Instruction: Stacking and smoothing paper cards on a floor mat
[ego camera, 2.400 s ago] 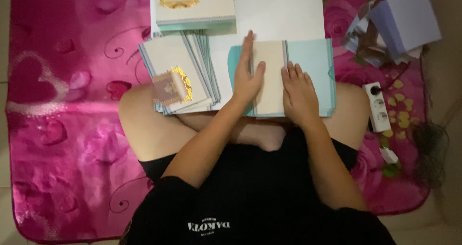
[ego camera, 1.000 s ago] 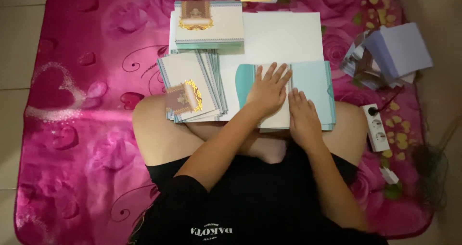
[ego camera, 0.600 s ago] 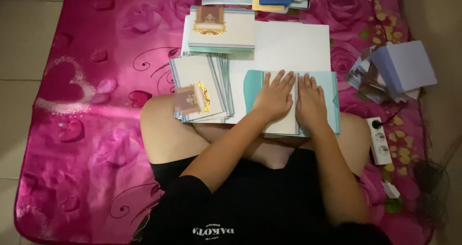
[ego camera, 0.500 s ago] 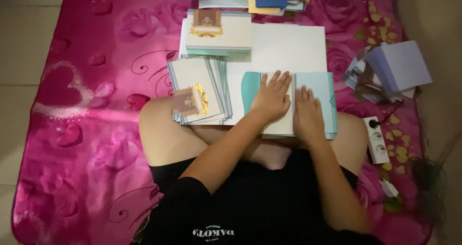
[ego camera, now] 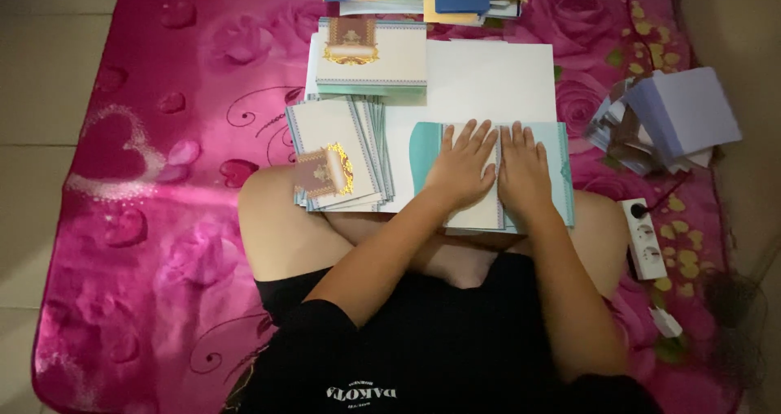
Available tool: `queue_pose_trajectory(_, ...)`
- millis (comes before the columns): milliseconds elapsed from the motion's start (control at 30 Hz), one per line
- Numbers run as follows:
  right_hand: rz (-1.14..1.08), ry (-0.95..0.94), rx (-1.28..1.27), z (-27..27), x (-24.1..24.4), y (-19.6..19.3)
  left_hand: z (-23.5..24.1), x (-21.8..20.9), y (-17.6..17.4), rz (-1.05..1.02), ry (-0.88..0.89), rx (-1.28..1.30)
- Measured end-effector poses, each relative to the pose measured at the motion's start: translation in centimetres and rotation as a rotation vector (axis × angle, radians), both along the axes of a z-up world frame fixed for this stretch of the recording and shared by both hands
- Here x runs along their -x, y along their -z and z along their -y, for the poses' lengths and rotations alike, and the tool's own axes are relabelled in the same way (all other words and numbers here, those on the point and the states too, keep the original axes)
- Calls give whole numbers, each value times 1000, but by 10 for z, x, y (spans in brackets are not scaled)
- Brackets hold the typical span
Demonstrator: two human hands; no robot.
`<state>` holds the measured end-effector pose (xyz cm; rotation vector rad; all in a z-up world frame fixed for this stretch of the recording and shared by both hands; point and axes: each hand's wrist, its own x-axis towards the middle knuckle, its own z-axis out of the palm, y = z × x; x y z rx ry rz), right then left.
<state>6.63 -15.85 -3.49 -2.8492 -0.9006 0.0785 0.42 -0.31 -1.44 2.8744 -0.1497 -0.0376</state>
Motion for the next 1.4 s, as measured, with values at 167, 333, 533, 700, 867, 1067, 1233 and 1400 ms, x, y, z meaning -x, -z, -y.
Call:
queue_pose_trajectory(167,2,-26,6,32,58,12,0,-2,0,-10,-29,-10)
queue_pose_trajectory(333,3,-24,-5,37,65,14,4,-1,0,-71,-22,-29)
queue_pose_trajectory(533,17,6,30,4,-4,10,4,-7,-2,-105,-22,-70)
queue_pose_trajectory(700,11,34,72,16,32,7,10,-25,0,-107,-101,-16)
queue_pose_trajectory(867,-78,65,42,29,72,-2,12,-41,3,-121,-109,-23)
queue_pose_trajectory(1067,26,14,80,11,9,14,16,-1,-11,-150,-68,-28)
queue_pose_trajectory(1233,38,-9,-4,9,18,4,9,-7,-5,-110,-57,-39)
queue_pose_trajectory(1400,-46,22,-13,32,78,5,6,-31,7,-113,-68,-42)
